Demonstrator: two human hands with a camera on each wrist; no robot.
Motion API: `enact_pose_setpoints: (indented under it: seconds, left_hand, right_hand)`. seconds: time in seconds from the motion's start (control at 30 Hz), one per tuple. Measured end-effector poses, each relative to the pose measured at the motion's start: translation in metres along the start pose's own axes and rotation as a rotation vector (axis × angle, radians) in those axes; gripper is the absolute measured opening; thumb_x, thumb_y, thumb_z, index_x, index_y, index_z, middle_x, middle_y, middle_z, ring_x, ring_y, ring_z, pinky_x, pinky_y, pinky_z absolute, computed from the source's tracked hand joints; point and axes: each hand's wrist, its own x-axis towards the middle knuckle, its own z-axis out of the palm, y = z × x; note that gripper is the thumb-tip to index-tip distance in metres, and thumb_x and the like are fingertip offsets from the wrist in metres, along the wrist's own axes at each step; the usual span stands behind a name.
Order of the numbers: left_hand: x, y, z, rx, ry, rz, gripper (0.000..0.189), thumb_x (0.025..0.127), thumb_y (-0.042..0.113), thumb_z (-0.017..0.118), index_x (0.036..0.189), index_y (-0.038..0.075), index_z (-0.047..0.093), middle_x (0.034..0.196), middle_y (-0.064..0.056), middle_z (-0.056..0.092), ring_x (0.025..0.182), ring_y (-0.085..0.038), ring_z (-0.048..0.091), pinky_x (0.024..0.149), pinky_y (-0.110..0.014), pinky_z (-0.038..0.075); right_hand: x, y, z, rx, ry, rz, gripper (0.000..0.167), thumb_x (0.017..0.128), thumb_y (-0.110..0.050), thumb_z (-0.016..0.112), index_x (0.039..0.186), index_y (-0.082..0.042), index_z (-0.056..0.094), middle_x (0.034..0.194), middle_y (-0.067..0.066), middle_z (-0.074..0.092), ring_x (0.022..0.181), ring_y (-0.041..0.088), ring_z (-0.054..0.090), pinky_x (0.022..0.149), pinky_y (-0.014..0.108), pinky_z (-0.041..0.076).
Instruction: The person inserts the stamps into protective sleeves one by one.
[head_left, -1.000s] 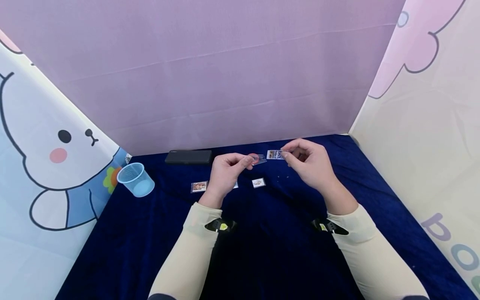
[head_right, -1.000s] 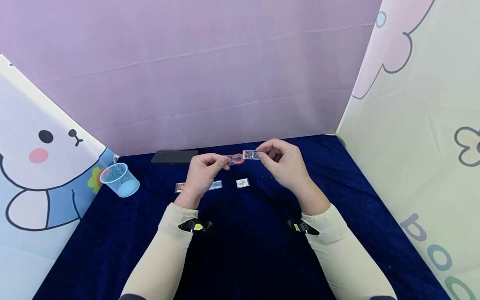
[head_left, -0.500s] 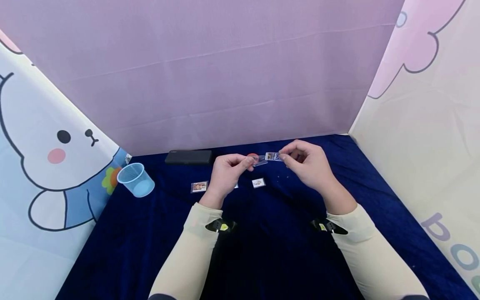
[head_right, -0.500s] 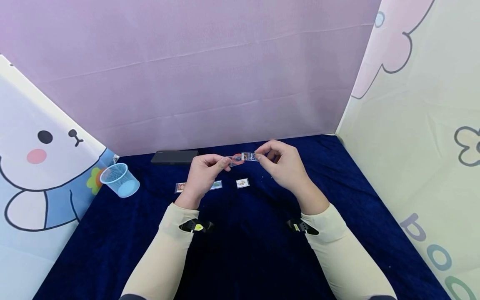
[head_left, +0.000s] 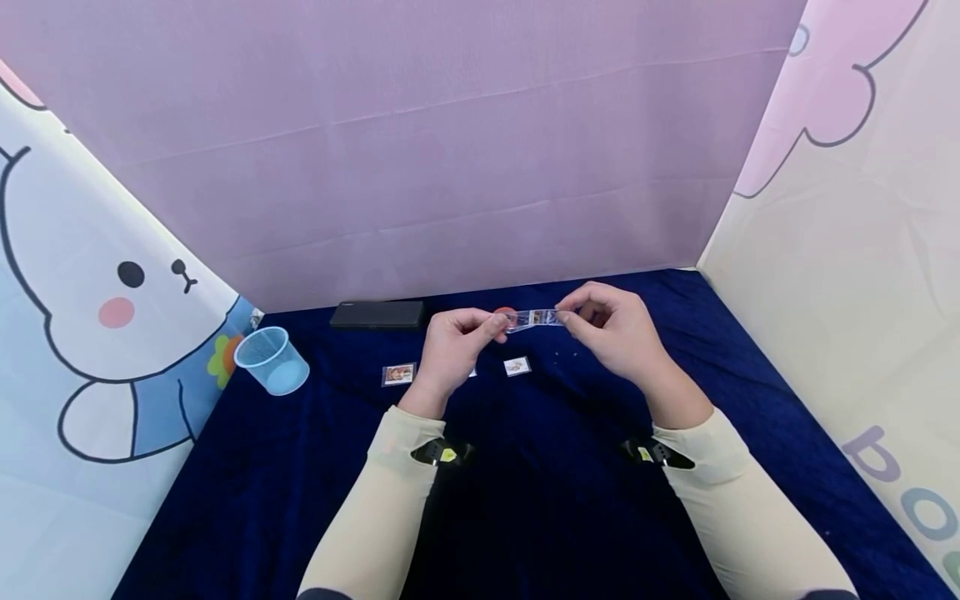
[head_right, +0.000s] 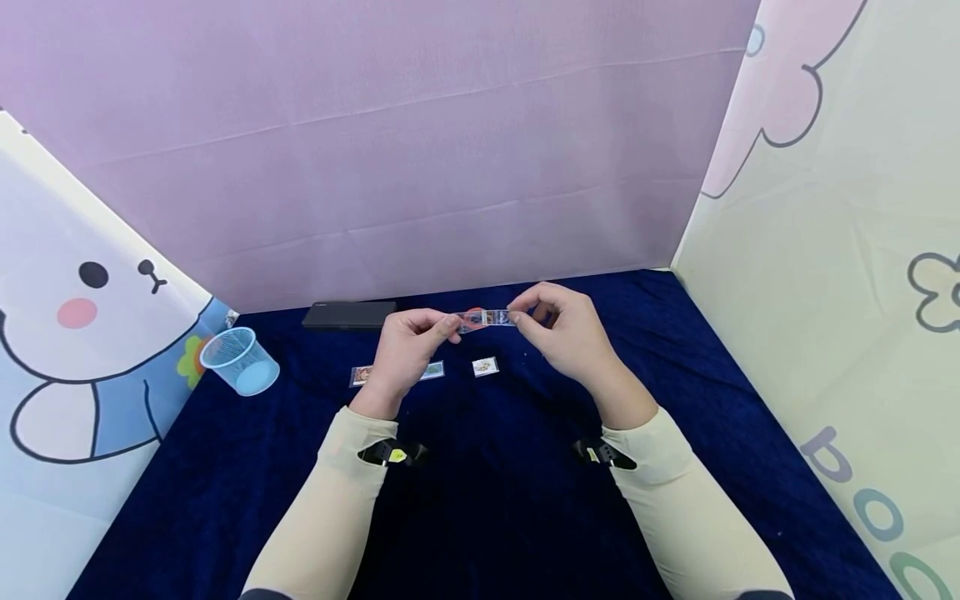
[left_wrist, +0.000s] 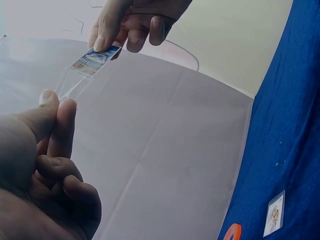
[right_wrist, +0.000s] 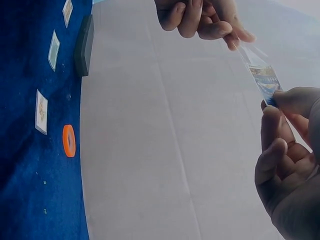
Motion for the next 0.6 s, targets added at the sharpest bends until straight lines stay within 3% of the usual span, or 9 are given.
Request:
enact_pose_setpoints:
  seconds: [0.2, 0.33, 0.6]
  left_hand:
    - [0.000, -0.001, 0.000, 0.001, 0.007, 0.001, 0.028, 0.097, 0.024, 0.079, 0.087, -0.002, 0.080, 0.076, 0.000, 0.076, 0.090, -0.016, 0.070, 0.078, -0.026, 0.050]
    - [0.000, -0.001, 0.000, -0.021, 0.004, 0.004, 0.025, 0.097, 0.022, 0.078, 0.089, -0.001, 0.081, 0.076, -0.002, 0.076, 0.093, -0.018, 0.071, 0.080, -0.027, 0.053]
    - [0.000, -0.002, 0.001, -0.021, 0.008, 0.015, 0.021, 0.097, 0.018, 0.078, 0.085, 0.001, 0.081, 0.083, -0.006, 0.078, 0.097, -0.020, 0.074, 0.083, -0.027, 0.054]
  right_hand:
    - [0.000, 0.003, 0.000, -0.014, -0.003, -0.019, 0.007, 0.091, 0.007, 0.076, 0.097, 0.002, 0.077, 0.074, 0.011, 0.061, 0.055, 0.023, 0.049, 0.049, 0.023, 0.037]
    - [0.000, 0.005, 0.001, -0.020, -0.008, -0.014, 0.007, 0.091, 0.007, 0.077, 0.096, 0.002, 0.078, 0.073, 0.010, 0.061, 0.055, 0.024, 0.048, 0.048, 0.023, 0.035]
    - [0.001, 0.039, 0.004, -0.056, -0.013, 0.019, 0.009, 0.092, -0.002, 0.080, 0.099, -0.008, 0.081, 0.071, 0.010, 0.060, 0.052, 0.019, 0.046, 0.045, 0.025, 0.033]
